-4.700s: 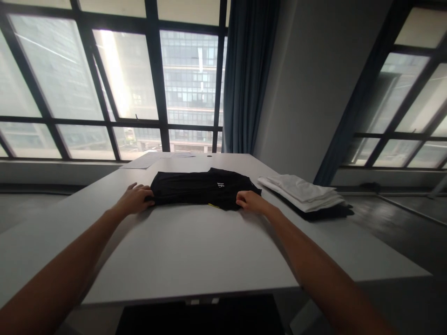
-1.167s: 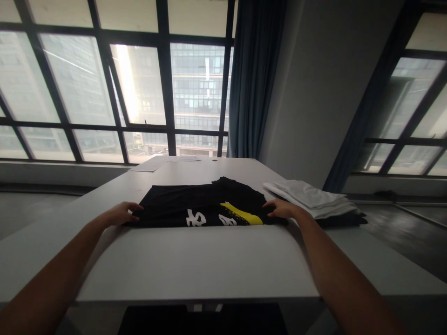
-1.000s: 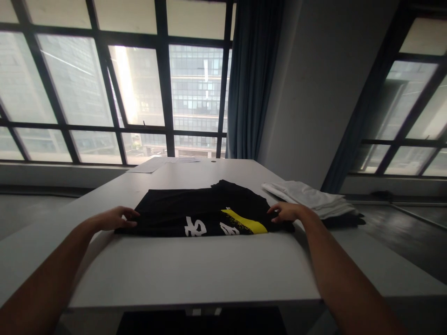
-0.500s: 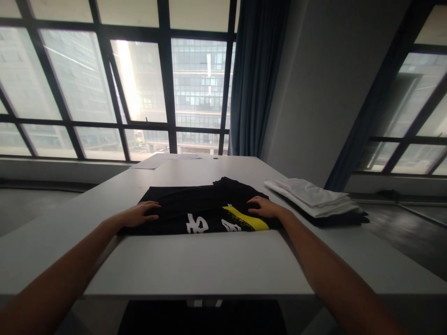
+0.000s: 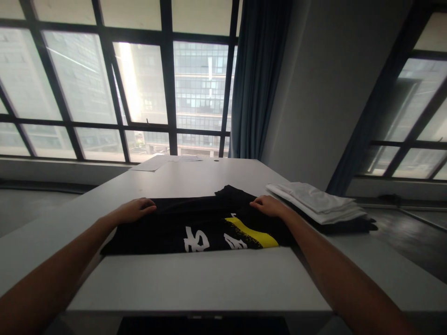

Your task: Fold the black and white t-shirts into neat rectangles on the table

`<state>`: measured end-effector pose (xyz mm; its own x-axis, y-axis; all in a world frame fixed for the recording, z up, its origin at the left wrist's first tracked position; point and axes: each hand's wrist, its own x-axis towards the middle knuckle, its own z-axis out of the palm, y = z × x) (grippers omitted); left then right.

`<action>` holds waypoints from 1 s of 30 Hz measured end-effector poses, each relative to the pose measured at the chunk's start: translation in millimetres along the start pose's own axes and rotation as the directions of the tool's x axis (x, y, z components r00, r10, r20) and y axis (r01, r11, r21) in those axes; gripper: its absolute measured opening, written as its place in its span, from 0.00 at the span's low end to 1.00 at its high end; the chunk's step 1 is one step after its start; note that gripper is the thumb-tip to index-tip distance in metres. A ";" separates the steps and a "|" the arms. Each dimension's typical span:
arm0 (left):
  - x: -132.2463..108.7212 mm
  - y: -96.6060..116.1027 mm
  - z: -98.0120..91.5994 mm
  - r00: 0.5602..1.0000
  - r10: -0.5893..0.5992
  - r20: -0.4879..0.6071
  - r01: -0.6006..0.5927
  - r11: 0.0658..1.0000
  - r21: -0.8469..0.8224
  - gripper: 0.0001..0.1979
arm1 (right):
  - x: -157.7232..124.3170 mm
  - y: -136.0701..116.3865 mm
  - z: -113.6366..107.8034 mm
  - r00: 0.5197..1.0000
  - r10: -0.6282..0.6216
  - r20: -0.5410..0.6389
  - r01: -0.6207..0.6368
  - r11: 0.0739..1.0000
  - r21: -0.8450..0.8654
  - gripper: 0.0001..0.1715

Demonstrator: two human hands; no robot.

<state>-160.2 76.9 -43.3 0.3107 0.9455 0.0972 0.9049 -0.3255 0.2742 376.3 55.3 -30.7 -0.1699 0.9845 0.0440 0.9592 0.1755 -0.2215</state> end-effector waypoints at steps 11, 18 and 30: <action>57.5 -56.1 24.1 0.993 0.005 -0.117 0.013 0.987 0.157 0.32 | 135.0 -18.1 20.3 0.999 -0.019 -0.025 0.016 0.992 -0.122 0.24; 42.2 -18.7 8.2 0.923 -0.110 -0.370 0.164 0.979 0.119 0.19 | 170.9 -27.5 18.5 0.996 0.090 0.027 -0.087 0.990 -0.109 0.32; 28.0 -27.8 -19.1 0.955 0.100 -0.278 -0.092 0.995 0.042 0.16 | 72.2 -28.8 -25.9 0.973 -0.029 -0.228 -0.024 0.973 -0.228 0.10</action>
<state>-182.2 112.4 -29.9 0.3062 0.8699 0.3866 0.8838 -0.4107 0.2240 342.3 121.2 4.1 -0.1417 0.9521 0.2711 0.9893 0.1457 0.0057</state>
